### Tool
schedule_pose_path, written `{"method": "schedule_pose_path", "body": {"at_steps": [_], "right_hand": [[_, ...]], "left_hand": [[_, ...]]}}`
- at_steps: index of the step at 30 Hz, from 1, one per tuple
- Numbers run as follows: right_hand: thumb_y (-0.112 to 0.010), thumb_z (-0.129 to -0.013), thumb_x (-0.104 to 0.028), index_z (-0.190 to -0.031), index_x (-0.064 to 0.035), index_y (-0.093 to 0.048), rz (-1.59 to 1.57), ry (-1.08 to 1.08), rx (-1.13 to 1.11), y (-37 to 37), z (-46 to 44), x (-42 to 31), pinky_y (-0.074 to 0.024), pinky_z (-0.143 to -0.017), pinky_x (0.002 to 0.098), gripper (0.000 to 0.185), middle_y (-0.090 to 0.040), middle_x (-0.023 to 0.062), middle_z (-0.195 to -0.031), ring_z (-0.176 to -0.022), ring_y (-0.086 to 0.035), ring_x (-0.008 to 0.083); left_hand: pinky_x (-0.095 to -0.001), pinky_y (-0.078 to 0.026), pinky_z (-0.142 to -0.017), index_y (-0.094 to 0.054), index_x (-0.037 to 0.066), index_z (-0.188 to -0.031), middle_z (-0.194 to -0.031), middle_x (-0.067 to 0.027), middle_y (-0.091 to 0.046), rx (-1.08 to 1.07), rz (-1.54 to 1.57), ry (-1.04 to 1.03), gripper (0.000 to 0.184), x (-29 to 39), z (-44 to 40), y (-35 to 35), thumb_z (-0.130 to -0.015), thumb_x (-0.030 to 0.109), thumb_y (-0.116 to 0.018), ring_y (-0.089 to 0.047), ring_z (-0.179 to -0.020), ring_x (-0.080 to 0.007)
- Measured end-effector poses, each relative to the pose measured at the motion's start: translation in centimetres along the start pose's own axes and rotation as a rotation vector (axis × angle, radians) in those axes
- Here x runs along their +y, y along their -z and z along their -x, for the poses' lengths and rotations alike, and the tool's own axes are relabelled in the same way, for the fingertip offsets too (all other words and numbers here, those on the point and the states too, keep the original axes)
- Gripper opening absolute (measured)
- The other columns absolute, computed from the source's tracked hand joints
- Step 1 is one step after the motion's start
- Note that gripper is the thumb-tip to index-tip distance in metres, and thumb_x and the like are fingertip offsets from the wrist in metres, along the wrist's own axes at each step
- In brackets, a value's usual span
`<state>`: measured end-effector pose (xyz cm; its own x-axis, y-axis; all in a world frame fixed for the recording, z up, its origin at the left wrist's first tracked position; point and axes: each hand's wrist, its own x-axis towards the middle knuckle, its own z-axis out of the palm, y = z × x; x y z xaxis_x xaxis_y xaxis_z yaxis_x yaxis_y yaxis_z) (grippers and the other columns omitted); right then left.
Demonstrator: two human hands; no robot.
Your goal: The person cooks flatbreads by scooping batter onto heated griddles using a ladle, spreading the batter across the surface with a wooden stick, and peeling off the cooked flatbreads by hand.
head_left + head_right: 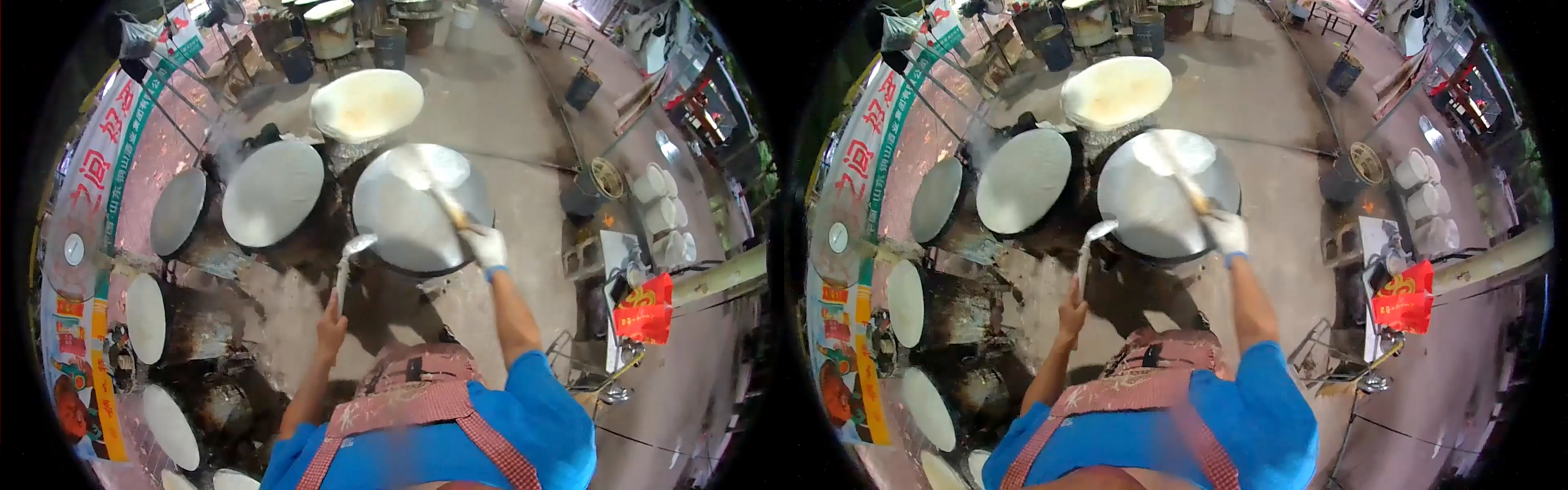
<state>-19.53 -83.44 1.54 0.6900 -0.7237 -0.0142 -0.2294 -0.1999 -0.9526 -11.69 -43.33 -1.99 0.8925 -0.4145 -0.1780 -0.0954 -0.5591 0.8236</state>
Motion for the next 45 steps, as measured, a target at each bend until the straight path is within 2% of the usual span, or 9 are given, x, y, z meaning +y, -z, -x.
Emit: {"method": "schedule_pose_path", "body": {"at_steps": [2, 7, 11, 18, 22, 28, 33, 37, 45], "right_hand": [[-0.065, -0.075, -0.017, -0.096, 0.0024, -0.065, -0.18, -0.422, 0.038, 3.2, 1.3, -2.0, -0.0412, -0.042, 0.0304, 0.029, -0.059, 0.004, -0.063, -0.049, -0.051, 0.0108], [-0.072, -0.069, -0.02, -0.094, -0.0005, -0.067, -0.278, -0.163, -0.196, -4.3, 0.2, 3.2, -0.0439, -0.069, 0.0309, 0.032, -0.065, 0.0025, -0.081, -0.074, -0.057, 0.0151], [-0.067, -0.073, -0.01, -0.099, 0.0058, -0.064, -0.548, -0.358, -0.244, 4.5, -3.4, 2.1, -0.0425, -0.05, 0.0237, 0.031, -0.064, 0.0076, -0.078, -0.057, -0.055, 0.0113], [-0.065, -0.076, -0.022, -0.093, -0.0033, -0.067, -0.304, -0.462, -0.423, 3.5, -4.8, 2.0, -0.0253, -0.033, 0.0227, 0.025, -0.05, -0.0007, -0.053, -0.038, -0.04, 0.0072], [-0.065, -0.074, -0.019, -0.089, -0.0046, -0.068, -0.27, -0.496, -0.262, 7.4, -10.0, -0.7, -0.0259, -0.033, 0.0247, 0.021, -0.047, -0.002, -0.053, -0.037, -0.037, 0.0077], [-0.068, -0.071, -0.026, -0.078, -0.0067, -0.065, -0.178, -0.619, -0.729, 7.7, -9.5, 1.8, -0.0235, -0.031, 0.0251, 0.02, -0.049, 0.0009, -0.053, -0.037, -0.039, 0.0083], [-0.067, -0.07, -0.03, -0.07, -0.0082, -0.062, -0.167, -0.511, -0.436, 7.0, -16.6, -0.1, -0.0243, -0.033, 0.0256, 0.022, -0.045, -0.001, -0.05, -0.038, -0.038, 0.0078], [-0.07, -0.069, -0.03, -0.066, -0.0098, -0.058, -0.055, -0.489, -0.768, 6.2, -14.7, 0.6, -0.0251, -0.032, 0.0252, 0.023, -0.044, -0.0004, -0.05, -0.036, -0.037, 0.0093], [-0.068, -0.072, -0.023, -0.088, -0.0044, -0.068, -0.146, -0.435, -0.734, 5.2, -20.0, -2.6, -0.0295, -0.034, 0.0243, 0.025, -0.051, 0.0007, -0.054, -0.037, -0.041, 0.0085]], "left_hand": [[-0.0285, -0.045, -0.062, -0.035, 0.012, -0.136, -0.118, -0.0104, -0.058, 0.016, -0.058, -0.045, 0.065, 0.7, -0.6, 0.0, -0.073, -0.001, -0.046, -0.056, -0.069, -0.0137], [-0.0253, -0.042, -0.053, -0.036, 0.013, -0.136, -0.101, -0.0102, -0.06, 0.046, 0.002, 0.012, 0.066, -0.3, 0.1, -1.4, -0.072, 0.003, -0.048, -0.049, -0.057, -0.0104], [-0.0247, -0.04, -0.047, -0.034, 0.014, -0.137, -0.079, -0.0073, -0.059, 0.22, 0.059, -0.103, 0.066, -3.3, 2.3, -1.8, -0.074, 0.0, -0.048, -0.047, -0.051, -0.0104], [-0.0271, -0.035, -0.033, -0.025, 0.021, -0.14, -0.054, -0.0031, -0.043, 0.105, 0.552, 0.562, 0.07, 5.5, 6.2, -1.8, -0.078, -0.001, -0.051, -0.042, -0.037, -0.0134], [-0.0285, -0.033, -0.031, -0.03, 0.015, -0.135, -0.054, -0.0042, -0.044, 0.211, 0.645, 0.618, 0.065, 2.7, 8.5, -3.3, -0.076, -0.001, -0.053, -0.043, -0.036, -0.0148], [-0.0299, -0.034, -0.033, -0.029, 0.015, -0.136, -0.055, -0.0047, -0.043, 0.308, 0.721, 0.774, 0.066, 5.9, 9.4, -4.6, -0.076, -0.004, -0.051, -0.041, -0.037, -0.0148], [-0.0285, -0.034, -0.036, -0.029, 0.016, -0.136, -0.056, -0.0038, -0.042, 0.413, 0.815, 0.707, 0.067, 3.1, 11.7, -5.9, -0.076, -0.004, -0.051, -0.04, -0.04, -0.0139], [-0.0269, -0.034, -0.036, -0.029, 0.017, -0.136, -0.057, -0.0034, -0.042, 0.423, 0.827, 0.769, 0.068, 3.0, 12.1, -6.4, -0.076, -0.005, -0.051, -0.04, -0.041, -0.0133], [-0.0266, -0.035, -0.036, -0.031, 0.017, -0.134, -0.061, -0.0038, -0.044, 0.485, 0.855, 0.751, 0.066, 1.4, 13.8, -7.8, -0.076, -0.007, -0.052, -0.043, -0.044, -0.0127]]}}
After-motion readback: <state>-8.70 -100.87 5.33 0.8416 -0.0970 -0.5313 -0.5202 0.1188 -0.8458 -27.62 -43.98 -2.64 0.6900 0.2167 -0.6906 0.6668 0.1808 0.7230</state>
